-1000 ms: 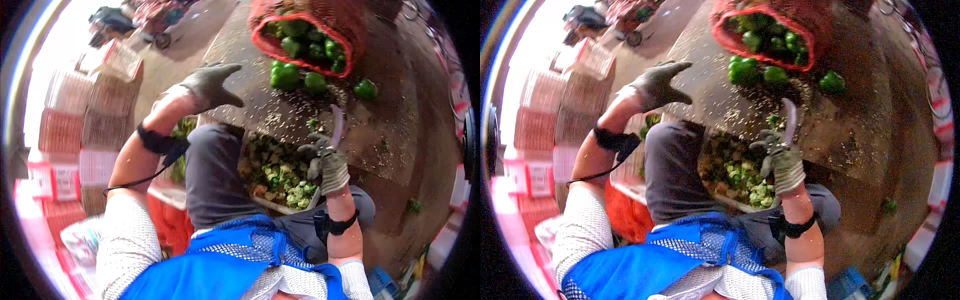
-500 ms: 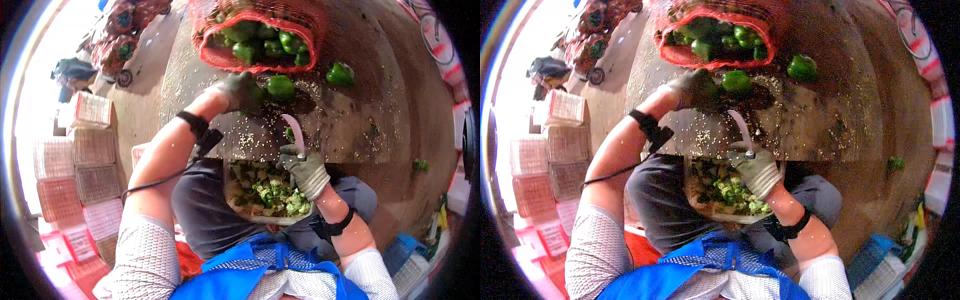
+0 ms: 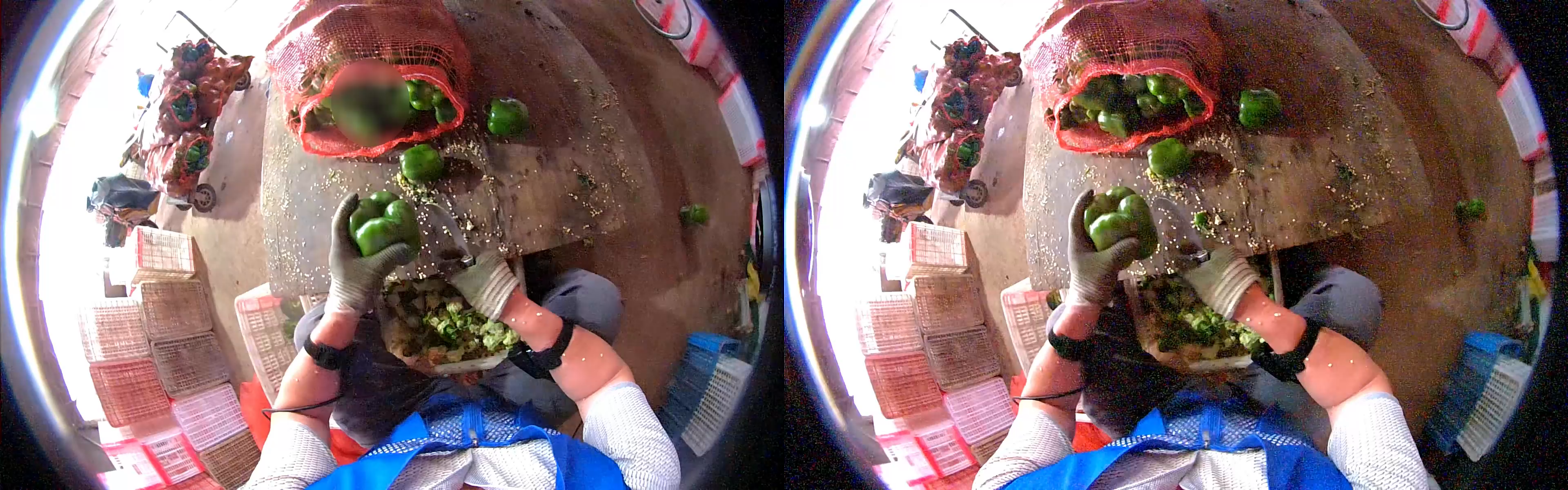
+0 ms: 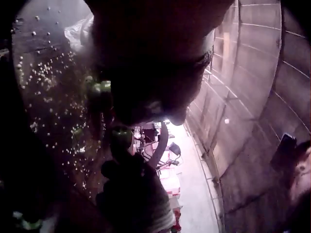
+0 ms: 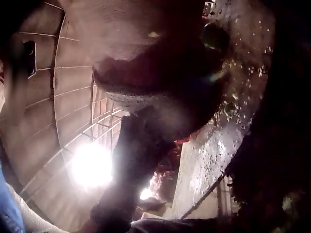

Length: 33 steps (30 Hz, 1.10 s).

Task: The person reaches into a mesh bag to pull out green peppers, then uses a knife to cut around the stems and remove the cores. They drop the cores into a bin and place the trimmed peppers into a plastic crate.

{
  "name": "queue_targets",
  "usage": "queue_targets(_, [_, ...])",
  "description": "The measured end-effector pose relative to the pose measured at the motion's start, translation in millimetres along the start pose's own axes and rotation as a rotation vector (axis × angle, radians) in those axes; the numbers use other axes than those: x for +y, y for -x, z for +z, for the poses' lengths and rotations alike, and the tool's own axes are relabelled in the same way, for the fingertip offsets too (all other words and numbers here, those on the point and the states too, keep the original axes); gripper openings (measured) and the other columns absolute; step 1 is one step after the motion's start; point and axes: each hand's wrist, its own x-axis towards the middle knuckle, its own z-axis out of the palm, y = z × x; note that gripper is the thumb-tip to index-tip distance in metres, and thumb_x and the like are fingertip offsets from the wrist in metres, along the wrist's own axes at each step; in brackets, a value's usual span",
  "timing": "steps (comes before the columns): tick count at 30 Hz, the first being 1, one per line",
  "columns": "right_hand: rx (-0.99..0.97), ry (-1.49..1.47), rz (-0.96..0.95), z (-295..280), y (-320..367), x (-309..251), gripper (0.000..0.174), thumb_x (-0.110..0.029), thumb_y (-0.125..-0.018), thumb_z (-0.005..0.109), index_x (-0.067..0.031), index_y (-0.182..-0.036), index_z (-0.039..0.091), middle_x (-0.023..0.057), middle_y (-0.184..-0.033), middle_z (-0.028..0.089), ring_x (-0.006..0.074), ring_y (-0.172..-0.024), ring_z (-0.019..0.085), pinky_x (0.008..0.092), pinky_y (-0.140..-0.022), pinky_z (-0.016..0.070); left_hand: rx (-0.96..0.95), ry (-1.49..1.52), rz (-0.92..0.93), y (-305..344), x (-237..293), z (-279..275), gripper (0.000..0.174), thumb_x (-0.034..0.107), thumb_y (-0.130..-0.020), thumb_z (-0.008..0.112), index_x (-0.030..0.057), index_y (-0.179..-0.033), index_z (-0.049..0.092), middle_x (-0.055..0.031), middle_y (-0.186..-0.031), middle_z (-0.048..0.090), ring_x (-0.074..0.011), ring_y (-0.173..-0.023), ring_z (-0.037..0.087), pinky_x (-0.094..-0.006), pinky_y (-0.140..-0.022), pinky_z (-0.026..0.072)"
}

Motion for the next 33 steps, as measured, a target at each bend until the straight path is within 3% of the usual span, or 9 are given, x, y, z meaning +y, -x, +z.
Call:
queue_targets(1, [0.041,0.320,-0.289,4.9,1.6,5.8,0.030,-0.023,-0.090,0.059,-0.0035,-0.111,0.066,0.0137,-0.097,0.071,0.0332,-0.085,0.066,0.0417,-0.078,0.0520,0.002,-0.171,0.112,6.6,-4.1,1.7,0.099,0.010,-0.061,0.092,0.0042,-0.142,0.035,-0.0137,-0.129,0.052,-0.0244,-0.115,0.054,-0.0348,-0.100,0.0467])
queue_targets(2, [0.100,-0.240,0.098,14.1,-2.2,-5.8,0.031,-0.025,-0.089,0.055,-0.0054,-0.112,0.065,0.0159,-0.098,0.070,0.0365,-0.087,0.065,0.0464,-0.079,0.0503,-0.006,-0.181,0.144,10.2,-7.0,5.3,0.098,0.013,-0.062,0.092,0.0016,-0.141,0.034,-0.0149,-0.129,0.052,-0.0251,-0.117,0.053,-0.0349,-0.103,0.0435])
queue_targets(6, [-0.422,-0.523,0.641,-32.6,-24.7,-26.8,0.031,-0.021,-0.084,0.060,-0.0021,-0.109,0.064,0.0220,-0.094,0.067,0.0354,-0.086,0.066,0.0435,-0.077,0.0507,0.022,-0.125,0.139,7.4,-25.1,21.6,0.098,0.018,-0.060,0.093,0.0011,-0.138,0.035,-0.0167,-0.128,0.052,-0.0258,-0.117,0.053,-0.0375,-0.101,0.0447])
queue_targets(9, [-0.060,-0.629,0.512,-25.0,-17.7,-30.4,0.034,-0.019,-0.083,0.061,-0.0018,-0.112,0.063,0.0222,-0.093,0.067,0.0337,-0.088,0.067,0.0425,-0.076,0.0512,0.025,-0.325,0.225,8.2,-18.1,33.6,0.097,0.019,-0.060,0.093,0.0010,-0.137,0.036,-0.0167,-0.124,0.053,-0.0284,-0.115,0.054,-0.0396,-0.100,0.0451])
queue_targets(14, [0.010,-0.380,0.143,-8.5,-18.4,-18.3,0.052,-0.017,-0.085,0.060,-0.0049,-0.135,0.050,0.0201,-0.130,0.058,0.0330,-0.118,0.056,0.0392,-0.102,0.0439,-0.102,-0.581,0.637,11.5,-12.1,26.5,0.101,0.023,-0.058,0.093,0.0024,-0.138,0.035,-0.0210,-0.127,0.048,-0.0410,-0.113,0.051,-0.0471,-0.097,0.0449])
queue_targets(21, [-0.194,-0.407,0.314,-4.7,-29.4,-21.0,0.041,-0.031,-0.094,0.046,-0.0144,-0.128,0.061,0.0194,-0.126,0.061,0.0357,-0.111,0.061,0.0442,-0.098,0.0471,0.029,-0.302,0.298,20.1,-14.4,33.4,0.096,0.011,-0.067,0.085,0.0039,-0.143,0.028,-0.0172,-0.130,0.047,-0.0313,-0.119,0.049,-0.0428,-0.102,0.0436])
queue_targets(23, [-0.080,-0.367,0.200,61.4,-26.5,-17.4,0.030,-0.027,-0.089,0.056,-0.0067,-0.105,0.069,0.0230,-0.109,0.067,0.0377,-0.095,0.067,0.0451,-0.081,0.0544,0.116,0.045,0.063,14.6,12.9,33.7,0.091,-0.001,-0.073,0.076,0.0044,-0.147,0.023,-0.0152,-0.135,0.045,-0.0263,-0.121,0.049,-0.0379,-0.103,0.0445])
queue_targets(29, [-0.353,-0.092,0.230,71.3,-36.0,-28.6,0.029,-0.025,-0.087,0.059,-0.0020,-0.101,0.070,0.0238,-0.104,0.068,0.0404,-0.092,0.067,0.0456,-0.080,0.0543,0.337,0.197,0.097,-10.5,2.6,30.4,0.044,0.037,-0.092,0.067,0.0068,-0.121,0.054,-0.0047,-0.111,0.058,-0.0191,-0.102,0.057,-0.0369,-0.088,0.0491])
queue_targets(33, [-0.254,-0.070,0.386,99.6,-24.8,-19.0,0.031,-0.026,-0.087,0.058,-0.0006,-0.100,0.070,0.0248,-0.103,0.067,0.0410,-0.094,0.066,0.0450,-0.081,0.0540,0.199,0.677,-0.212,-23.2,-22.5,11.3,0.051,0.037,-0.094,0.064,0.0053,-0.130,0.049,-0.0102,-0.120,0.058,-0.0243,-0.105,0.059,-0.0398,-0.092,0.0511])
